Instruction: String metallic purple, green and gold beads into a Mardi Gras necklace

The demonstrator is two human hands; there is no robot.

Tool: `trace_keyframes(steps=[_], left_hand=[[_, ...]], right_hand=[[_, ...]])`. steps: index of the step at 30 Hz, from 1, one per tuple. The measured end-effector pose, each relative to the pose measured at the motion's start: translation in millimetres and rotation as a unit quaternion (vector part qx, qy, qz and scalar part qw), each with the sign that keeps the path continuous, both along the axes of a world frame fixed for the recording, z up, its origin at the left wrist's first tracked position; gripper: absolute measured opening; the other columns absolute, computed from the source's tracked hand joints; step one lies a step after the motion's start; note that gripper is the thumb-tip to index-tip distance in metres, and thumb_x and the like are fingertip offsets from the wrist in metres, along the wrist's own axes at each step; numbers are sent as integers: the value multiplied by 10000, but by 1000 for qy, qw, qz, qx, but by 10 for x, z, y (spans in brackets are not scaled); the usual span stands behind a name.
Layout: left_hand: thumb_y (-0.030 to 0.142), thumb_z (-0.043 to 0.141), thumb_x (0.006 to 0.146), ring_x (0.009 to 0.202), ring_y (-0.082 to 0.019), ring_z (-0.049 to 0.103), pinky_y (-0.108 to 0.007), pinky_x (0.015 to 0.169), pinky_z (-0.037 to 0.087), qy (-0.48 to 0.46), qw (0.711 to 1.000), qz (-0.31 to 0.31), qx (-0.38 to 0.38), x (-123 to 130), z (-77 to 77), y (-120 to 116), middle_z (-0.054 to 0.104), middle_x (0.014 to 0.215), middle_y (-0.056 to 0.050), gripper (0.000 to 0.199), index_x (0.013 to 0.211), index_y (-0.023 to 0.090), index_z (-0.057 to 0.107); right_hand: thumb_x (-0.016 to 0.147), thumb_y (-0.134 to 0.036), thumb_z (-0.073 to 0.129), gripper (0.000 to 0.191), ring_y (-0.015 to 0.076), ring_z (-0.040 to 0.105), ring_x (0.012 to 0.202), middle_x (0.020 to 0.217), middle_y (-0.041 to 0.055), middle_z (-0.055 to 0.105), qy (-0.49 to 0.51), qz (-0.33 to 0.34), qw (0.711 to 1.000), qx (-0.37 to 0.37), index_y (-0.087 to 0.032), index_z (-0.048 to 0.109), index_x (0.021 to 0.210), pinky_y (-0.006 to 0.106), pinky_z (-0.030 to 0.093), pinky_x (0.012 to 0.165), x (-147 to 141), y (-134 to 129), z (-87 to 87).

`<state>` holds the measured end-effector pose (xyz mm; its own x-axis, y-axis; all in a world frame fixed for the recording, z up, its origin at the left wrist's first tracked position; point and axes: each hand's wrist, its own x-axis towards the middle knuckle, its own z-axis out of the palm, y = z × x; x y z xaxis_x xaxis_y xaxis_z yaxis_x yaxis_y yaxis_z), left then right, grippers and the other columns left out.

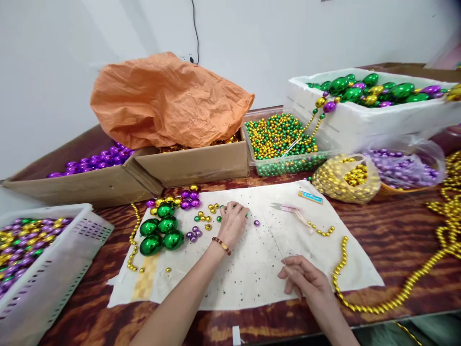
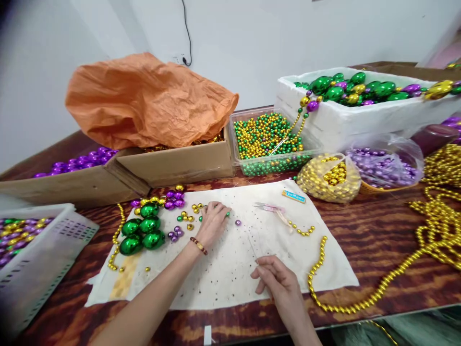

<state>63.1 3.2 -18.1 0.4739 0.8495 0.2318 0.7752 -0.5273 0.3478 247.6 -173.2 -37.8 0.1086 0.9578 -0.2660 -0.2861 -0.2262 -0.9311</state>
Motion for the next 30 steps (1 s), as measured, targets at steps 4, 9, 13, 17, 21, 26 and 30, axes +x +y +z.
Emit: trace_keyframes(steps=[4, 9, 13, 17, 21, 26, 30], left_hand=[[109, 530, 847, 1093, -274, 437, -480, 934, 249, -20, 1000, -1, -13, 20, -10, -5, 657, 997, -63, 222, 951, 234, 680], [275, 589, 850, 1028, -252, 542, -433, 924, 368, -317, 929, 77, -173, 14, 92, -137, 657, 1009, -78, 189, 1010, 209, 665], [366, 562, 889, 854, -184, 643, -347, 810, 485, -549, 743, 65, -378, -54, 252, -367, 661, 998, -93, 275, 1060, 168, 644], [283, 645, 854, 862, -172, 660, -336, 854, 512, -691, 542, 48, -475, -145, 376, -551, 663, 939, -73, 257, 1076, 154, 659], [233, 627, 869, 876, -177, 664, -363, 876, 527, -718, 502, 43, -481, -223, 405, -623, 666, 926, -66, 262, 1117, 152, 654], [216, 613, 876, 864, -184, 668, -399, 881, 530, -722, 508, 41, -469, -301, 394, -655, 658, 933, -61, 258, 1123, 154, 658], [224, 620, 868, 851, -189, 667, -446, 903, 511, -715, 541, 45, -441, -346, 388, -669, 642, 953, -54, 259, 1118, 166, 658]], right_hand=[[814, -462, 667, 324, 125, 565, 518, 765, 67, 687, 3, -23, 1000, -18, -157, 599, 902, 199, 276, 451, -22, -30, -34], [828, -474, 649, 323, 104, 531, 470, 607, 6, 609, -5, -34, 999, -33, -161, 598, 889, 191, 295, 443, -70, -102, -37], [848, -475, 626, 317, 97, 495, 457, 552, -18, 554, -34, -5, 999, -18, -164, 607, 904, 196, 341, 453, -143, -138, 33], [869, -481, 594, 314, 98, 483, 456, 543, -24, 531, -78, 22, 997, -1, -169, 611, 899, 202, 366, 469, -241, -136, 137], [885, -479, 569, 309, 95, 472, 456, 540, -27, 516, -113, 35, 993, 13, -175, 618, 900, 202, 368, 472, -328, -127, 198], [892, -492, 548, 327, 98, 461, 452, 545, -28, 494, -135, 55, 989, 10, -173, 623, 895, 203, 368, 456, -359, -149, 198], [898, -489, 537, 316, 100, 459, 453, 551, -35, 485, -158, 59, 986, 8, -181, 604, 926, 206, 366, 463, -371, -180, 183]])
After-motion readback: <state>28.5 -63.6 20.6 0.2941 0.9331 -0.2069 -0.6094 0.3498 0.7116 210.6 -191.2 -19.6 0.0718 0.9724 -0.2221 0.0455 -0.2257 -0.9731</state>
